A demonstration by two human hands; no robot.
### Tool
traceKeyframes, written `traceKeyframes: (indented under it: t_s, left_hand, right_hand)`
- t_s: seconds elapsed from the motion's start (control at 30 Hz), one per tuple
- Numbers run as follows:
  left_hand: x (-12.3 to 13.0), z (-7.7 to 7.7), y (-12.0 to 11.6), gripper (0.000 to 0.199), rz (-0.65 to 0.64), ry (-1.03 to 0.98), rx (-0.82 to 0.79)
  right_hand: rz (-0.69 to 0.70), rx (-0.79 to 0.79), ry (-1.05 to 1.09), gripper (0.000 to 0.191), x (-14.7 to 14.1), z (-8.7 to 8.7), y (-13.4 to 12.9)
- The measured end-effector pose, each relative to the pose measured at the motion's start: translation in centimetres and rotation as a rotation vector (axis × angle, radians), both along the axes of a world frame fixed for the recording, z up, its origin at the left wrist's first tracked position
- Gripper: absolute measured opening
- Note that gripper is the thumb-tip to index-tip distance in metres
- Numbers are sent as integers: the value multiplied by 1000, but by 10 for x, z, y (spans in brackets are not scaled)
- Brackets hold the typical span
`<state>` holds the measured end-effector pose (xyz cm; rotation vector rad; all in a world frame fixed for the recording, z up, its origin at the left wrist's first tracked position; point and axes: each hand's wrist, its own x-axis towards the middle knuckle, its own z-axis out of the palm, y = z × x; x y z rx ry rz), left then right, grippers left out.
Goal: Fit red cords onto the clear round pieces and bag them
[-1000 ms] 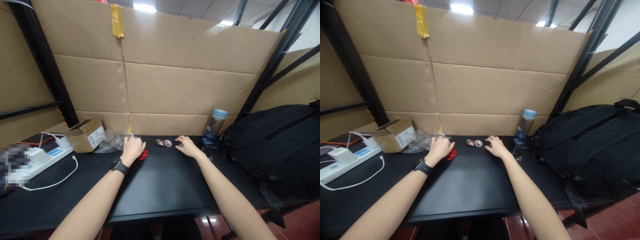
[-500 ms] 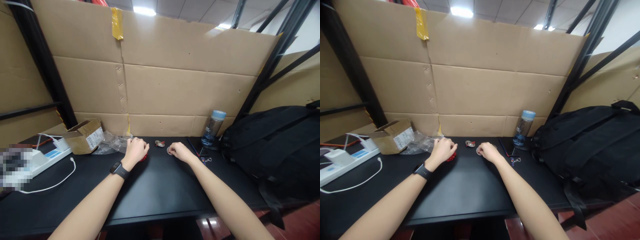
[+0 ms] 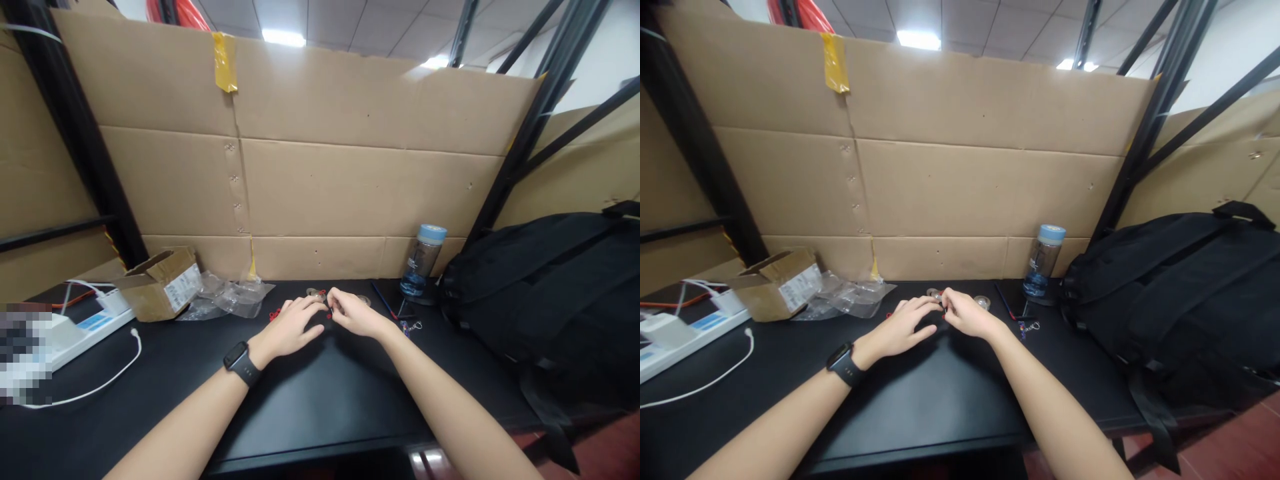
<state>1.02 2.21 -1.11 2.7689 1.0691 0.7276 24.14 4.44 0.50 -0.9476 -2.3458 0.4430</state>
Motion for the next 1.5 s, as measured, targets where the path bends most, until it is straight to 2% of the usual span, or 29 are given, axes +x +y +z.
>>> traceKeyframes:
  t_s: [0.3, 0.5, 0.7, 0.9, 1.0, 1.1, 1.17, 1.27, 1.37, 1.43, 1.5]
  left_hand:
    - [-5, 5, 3, 28, 73, -6, 18]
    - [-9, 7, 5, 26, 98, -39, 51]
    - [-9, 8, 5, 26, 115, -56, 40]
    - [-8, 10, 3, 20, 112, -70, 42]
    - [-6, 8, 4, 19, 96, -84, 49]
    - [-5, 6, 5, 17, 81, -74, 43]
    - [-4, 4, 6, 16, 72, -53, 27]
    - [-5, 1, 7, 14, 17, 15, -19]
    - [-6, -3, 7, 28, -98, 128, -58]
    - [-6, -5, 6, 33, -126, 180, -47]
    - [-3, -7, 4, 23, -99, 204, -23]
  right_hand:
    - [-158, 133, 107, 13, 3, 3, 5]
    - [-164, 165, 195, 14, 11, 10, 9]
    - [-171, 10, 203, 28, 9, 3, 10]
    - [22, -171, 238, 38, -3, -16, 9]
    - [79, -296, 321, 34, -10, -24, 8]
    - [98, -355, 390, 27, -15, -27, 7]
    - [87, -308, 355, 28, -16, -26, 5]
    - [45, -91, 181, 34, -14, -21, 4]
    - [13, 90, 27, 36, -8, -16, 5]
    - [15, 115, -37, 33, -5, -17, 7]
    - [29, 100, -96, 32, -4, -20, 9]
